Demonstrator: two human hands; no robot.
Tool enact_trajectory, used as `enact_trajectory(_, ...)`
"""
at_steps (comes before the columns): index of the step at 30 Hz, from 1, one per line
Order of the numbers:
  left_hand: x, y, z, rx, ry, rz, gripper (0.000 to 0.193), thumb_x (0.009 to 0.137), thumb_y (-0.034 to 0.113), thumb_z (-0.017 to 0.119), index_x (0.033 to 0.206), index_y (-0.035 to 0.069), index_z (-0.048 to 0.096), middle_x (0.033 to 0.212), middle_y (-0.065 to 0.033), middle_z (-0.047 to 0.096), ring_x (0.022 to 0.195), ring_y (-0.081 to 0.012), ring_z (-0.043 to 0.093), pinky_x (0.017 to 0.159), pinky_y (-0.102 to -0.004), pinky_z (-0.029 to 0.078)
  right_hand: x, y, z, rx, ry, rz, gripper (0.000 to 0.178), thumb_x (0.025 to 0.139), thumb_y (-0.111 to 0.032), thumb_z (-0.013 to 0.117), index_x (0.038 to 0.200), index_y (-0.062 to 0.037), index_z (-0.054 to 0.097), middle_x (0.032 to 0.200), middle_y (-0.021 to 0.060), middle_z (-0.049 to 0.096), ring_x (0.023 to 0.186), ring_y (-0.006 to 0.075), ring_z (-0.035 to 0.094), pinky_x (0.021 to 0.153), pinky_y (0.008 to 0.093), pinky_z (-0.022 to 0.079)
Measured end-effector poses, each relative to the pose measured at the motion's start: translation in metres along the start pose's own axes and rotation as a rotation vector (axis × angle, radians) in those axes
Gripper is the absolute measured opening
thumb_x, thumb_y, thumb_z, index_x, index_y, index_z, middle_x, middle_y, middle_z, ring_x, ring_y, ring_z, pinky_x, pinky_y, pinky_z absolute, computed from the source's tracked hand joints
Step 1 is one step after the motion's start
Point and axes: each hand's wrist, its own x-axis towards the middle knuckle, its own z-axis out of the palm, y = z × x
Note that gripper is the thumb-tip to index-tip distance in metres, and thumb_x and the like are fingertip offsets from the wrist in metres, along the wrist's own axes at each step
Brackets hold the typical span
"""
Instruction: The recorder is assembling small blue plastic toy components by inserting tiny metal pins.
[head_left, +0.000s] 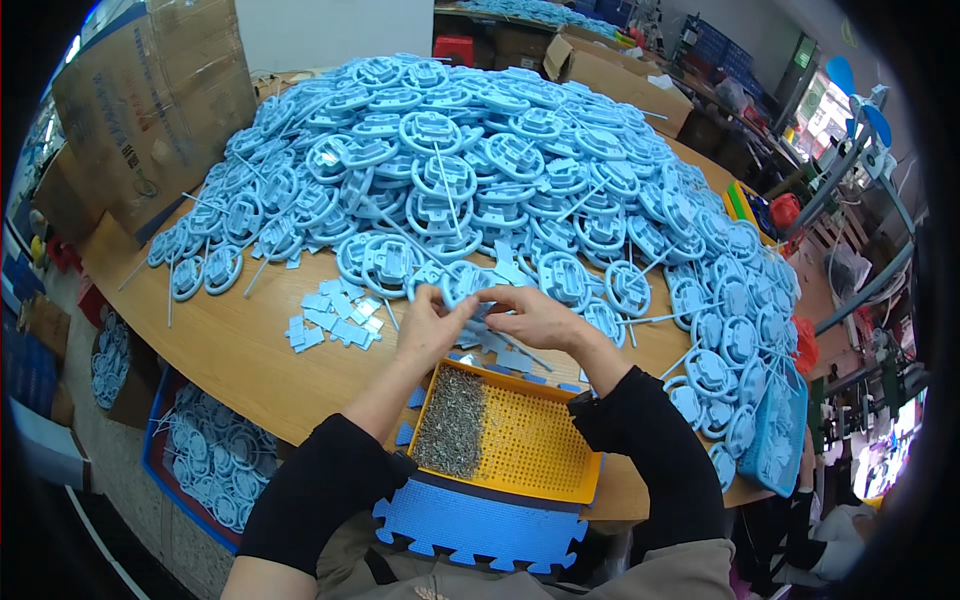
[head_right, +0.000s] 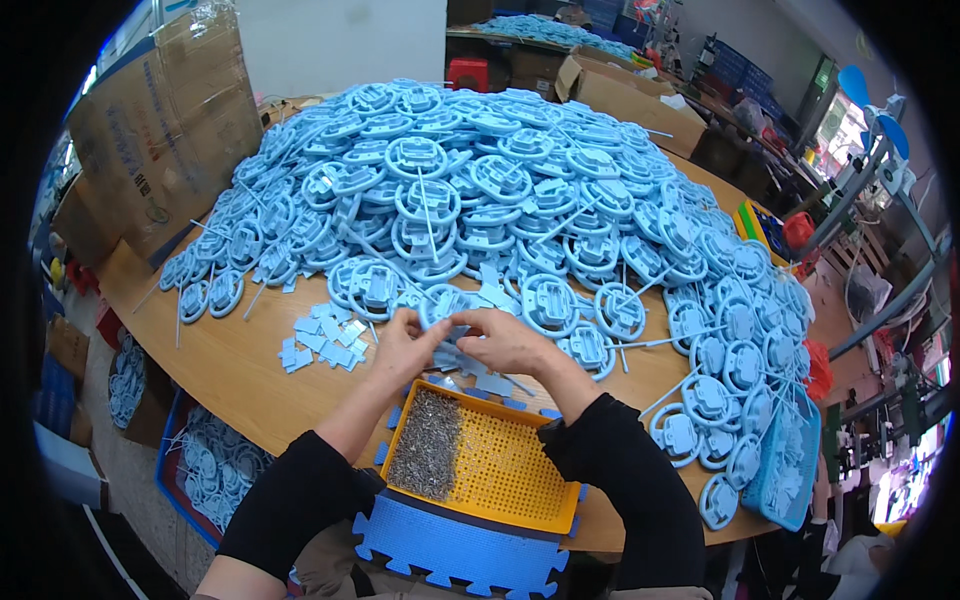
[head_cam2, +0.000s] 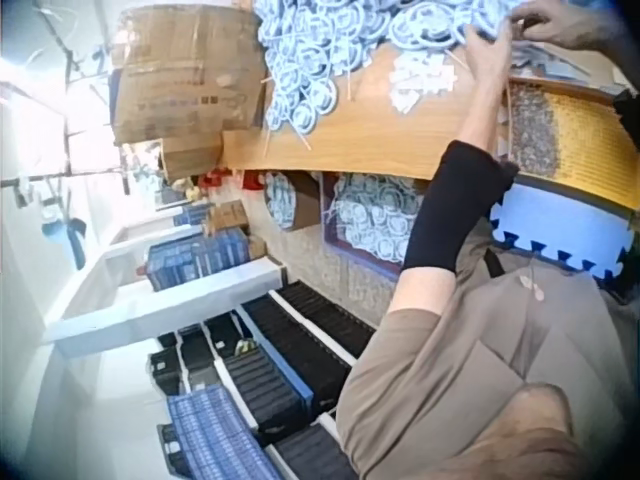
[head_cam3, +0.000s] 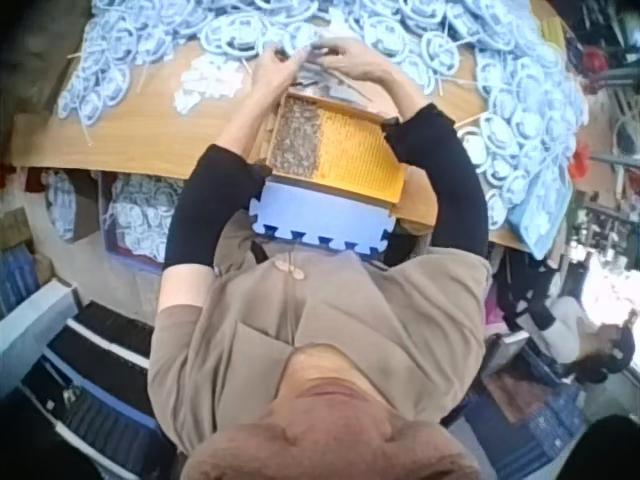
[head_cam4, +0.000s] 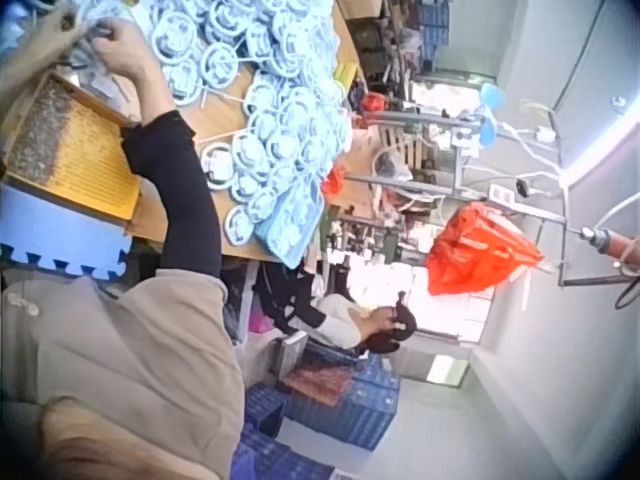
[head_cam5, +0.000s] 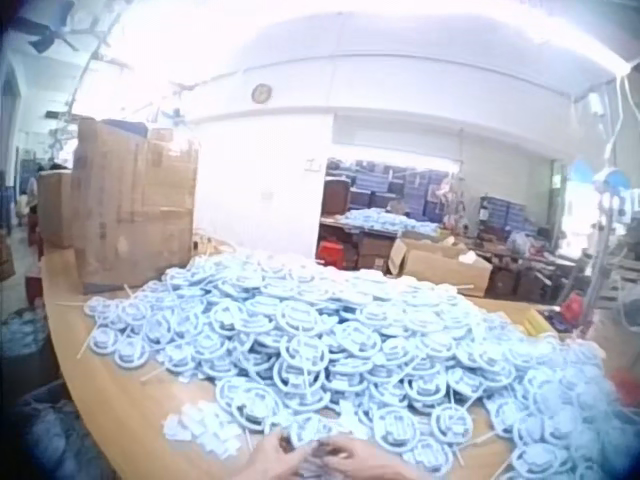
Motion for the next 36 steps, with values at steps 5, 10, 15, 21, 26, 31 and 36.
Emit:
enact_trajectory(5, -0.001, 0.007, -0.023, -0.086, -0.038, -0.058, 0.031, 0.076, 0.025, 0.072, 0.082, 0.003, 0.051, 0.074, -0.0051, 0.058, 0.063, -0.0120, 0.057, 0.054, -0.0273, 0.047, -0.065, 0.031, -0.035, -0.457, 0.290, 0.055, 0.031, 0.080, -0.013, 0.062, 0.109, -0.0045, 0.062, 0.099, 0.0134, 0.064, 0.084, 0.0316, 0.062, 0.079, 0.0358, 0.049)
enact_trajectory(10, -0.012, 0.024, -0.028, -0.555, -0.206, -0.062, 0.018, 0.087, 0.011, 0.060, 0.097, 0.004, 0.047, 0.089, -0.0076, 0.059, 0.076, -0.0146, 0.064, 0.062, -0.0278, 0.056, -0.139, 0.097, -0.023, -0.708, 0.311, 0.119, 0.029, 0.074, -0.013, 0.069, 0.102, -0.0062, 0.065, 0.098, 0.0115, 0.061, 0.090, 0.0304, 0.058, 0.082, 0.0398, 0.047)
enact_trajectory(15, -0.037, 0.035, -0.044, -0.885, -0.238, -0.123, 0.017, 0.091, 0.013, 0.052, 0.105, 0.006, 0.045, 0.093, -0.0074, 0.060, 0.079, -0.0171, 0.063, 0.063, -0.0332, 0.056, -0.142, 0.112, -0.009, -0.790, 0.452, -0.067, 0.029, 0.072, -0.012, 0.070, 0.099, -0.0054, 0.064, 0.099, 0.0112, 0.060, 0.093, 0.0310, 0.057, 0.081, 0.0410, 0.047)
enact_trajectory(21, -0.059, 0.030, -0.045, -0.977, -0.234, -0.173, 0.026, 0.094, 0.017, 0.050, 0.117, 0.007, 0.044, 0.107, -0.0068, 0.056, 0.091, -0.0165, 0.061, 0.066, -0.0340, 0.056, -0.125, 0.031, 0.008, -0.241, 0.569, -0.215, 0.026, 0.075, -0.008, 0.068, 0.099, -0.0036, 0.062, 0.091, 0.0112, 0.058, 0.089, 0.0278, 0.059, 0.076, 0.0333, 0.050)
enact_trajectory(26, -0.088, 0.051, -0.066, -0.888, -0.321, -0.150, 0.032, 0.095, 0.018, 0.051, 0.123, 0.008, 0.042, 0.108, -0.0066, 0.056, 0.096, -0.0161, 0.060, 0.074, -0.0334, 0.055, -0.078, -0.057, 0.050, -0.706, 0.426, -0.581, 0.028, 0.073, -0.010, 0.070, 0.099, -0.0077, 0.063, 0.092, 0.0094, 0.058, 0.087, 0.0286, 0.058, 0.074, 0.0369, 0.049)
enact_trajectory(31, -0.107, 0.050, -0.071, -0.637, -0.351, 0.007, 0.045, 0.086, 0.013, 0.063, 0.125, 0.008, 0.042, 0.110, -0.0058, 0.053, 0.093, -0.0132, 0.057, 0.074, -0.0291, 0.053, -0.077, -0.057, 0.054, -0.675, 0.433, -0.690, 0.028, 0.072, -0.011, 0.071, 0.099, -0.0093, 0.063, 0.094, 0.0085, 0.058, 0.087, 0.0287, 0.057, 0.074, 0.0371, 0.048)
enact_trajectory(36, -0.124, 0.057, -0.075, -0.741, -0.394, 0.130, 0.047, 0.086, 0.007, 0.059, 0.127, 0.003, 0.038, 0.116, -0.0091, 0.052, 0.104, -0.0144, 0.054, 0.087, -0.0311, 0.048, -0.082, -0.047, 0.066, 0.041, 0.527, -0.372, 0.045, 0.077, -0.010, 0.072, 0.118, -0.0045, 0.053, 0.098, 0.0069, 0.059, 0.092, 0.0211, 0.059, 0.080, 0.0336, 0.049)
